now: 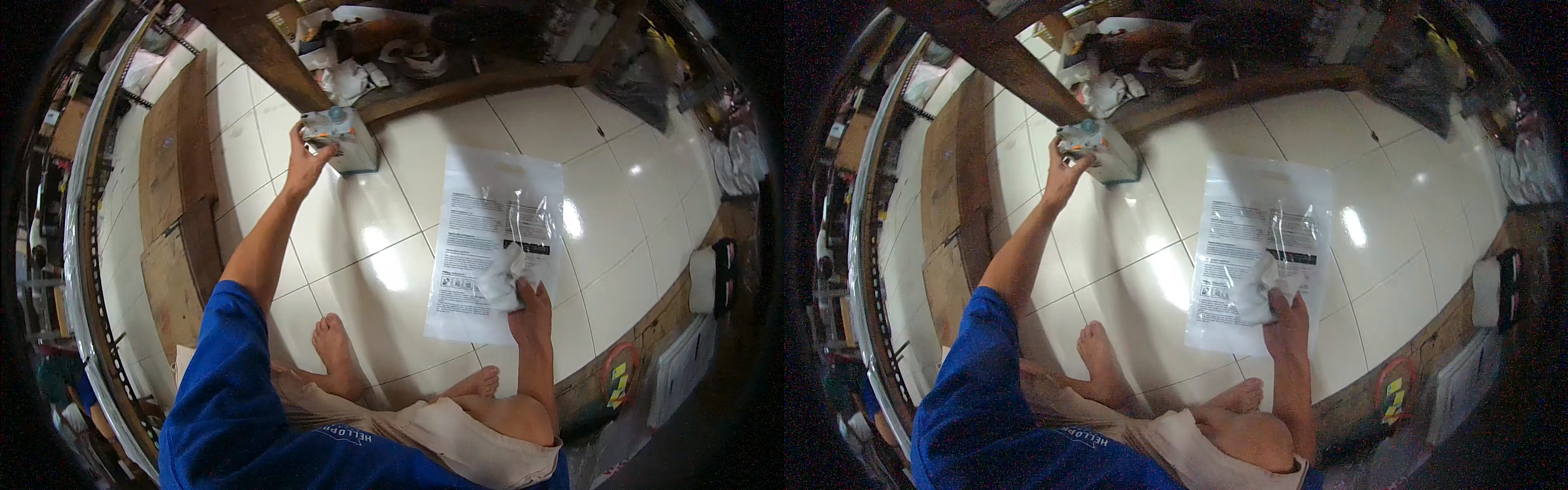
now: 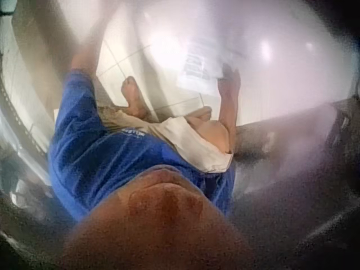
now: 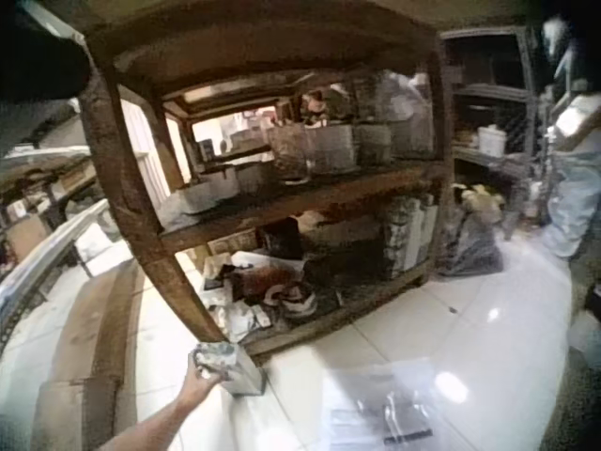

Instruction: The person moves printed plastic bags from a table to a shelf, then sits on the floor to wipe a plastic bag with a cloth and a liquid from a bottle. The person rubs the surface of the bag repeatedly to clean it.

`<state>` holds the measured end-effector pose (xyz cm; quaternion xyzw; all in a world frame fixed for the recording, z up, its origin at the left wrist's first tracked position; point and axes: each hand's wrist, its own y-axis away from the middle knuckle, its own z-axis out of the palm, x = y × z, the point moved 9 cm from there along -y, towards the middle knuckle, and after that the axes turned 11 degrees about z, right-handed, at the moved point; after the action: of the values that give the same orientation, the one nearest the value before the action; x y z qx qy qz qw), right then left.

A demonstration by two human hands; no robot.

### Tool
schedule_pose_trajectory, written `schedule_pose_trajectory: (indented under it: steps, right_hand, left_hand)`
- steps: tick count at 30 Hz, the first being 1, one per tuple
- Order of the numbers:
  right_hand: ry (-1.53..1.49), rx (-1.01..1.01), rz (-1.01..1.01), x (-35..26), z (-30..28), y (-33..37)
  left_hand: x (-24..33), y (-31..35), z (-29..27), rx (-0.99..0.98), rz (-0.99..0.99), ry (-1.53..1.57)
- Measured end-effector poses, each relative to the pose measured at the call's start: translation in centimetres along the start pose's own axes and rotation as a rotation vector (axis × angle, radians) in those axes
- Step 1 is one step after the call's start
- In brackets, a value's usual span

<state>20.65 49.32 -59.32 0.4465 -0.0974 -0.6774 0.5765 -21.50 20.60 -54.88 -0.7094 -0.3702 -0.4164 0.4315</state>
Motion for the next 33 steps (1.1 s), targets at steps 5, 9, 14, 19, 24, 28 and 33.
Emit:
schedule_pose_trajectory:
  steps: [5, 9, 14, 19, 24, 28, 33]
  right_hand:
    - [0.025, 0.024, 0.013, 0.1, 0.5, -1.1]
    - [-0.085, -0.1, -0.015, 0.1, 2.1, -1.6]
    - [-0.175, -0.119, 0.001, 0.2, 1.4, -2.0]
    - [-0.19, -0.161, -0.067, -0.8, 2.2, -1.2]
    - [-0.057, -0.061, -0.195, -3.7, 2.1, -1.0]
    - [0.104, 0.061, -0.33, -6.3, 4.3, 0.4]
    - [0.332, 0.139, -0.356, -5.6, 3.8, 0.2]
  left_hand:
    - [-0.2, 0.9, 1.2, -0.063, 0.056, 0.055]
    - [-0.8, 0.1, 1.6, -0.12, 0.074, 0.023]
    - [-0.4, -0.9, 2.9, -0.204, 0.01, 0.051]
    - [5.2, 2.7, 7.9, -0.336, 0.103, 0.159]
    - [16.6, 7.2, 15.0, -0.582, 0.386, -0.174]
    - [22.1, 10.3, 19.1, -0.803, 0.554, -0.338]
    - [25.8, 12.1, 22.4, -0.913, 0.706, -0.524]
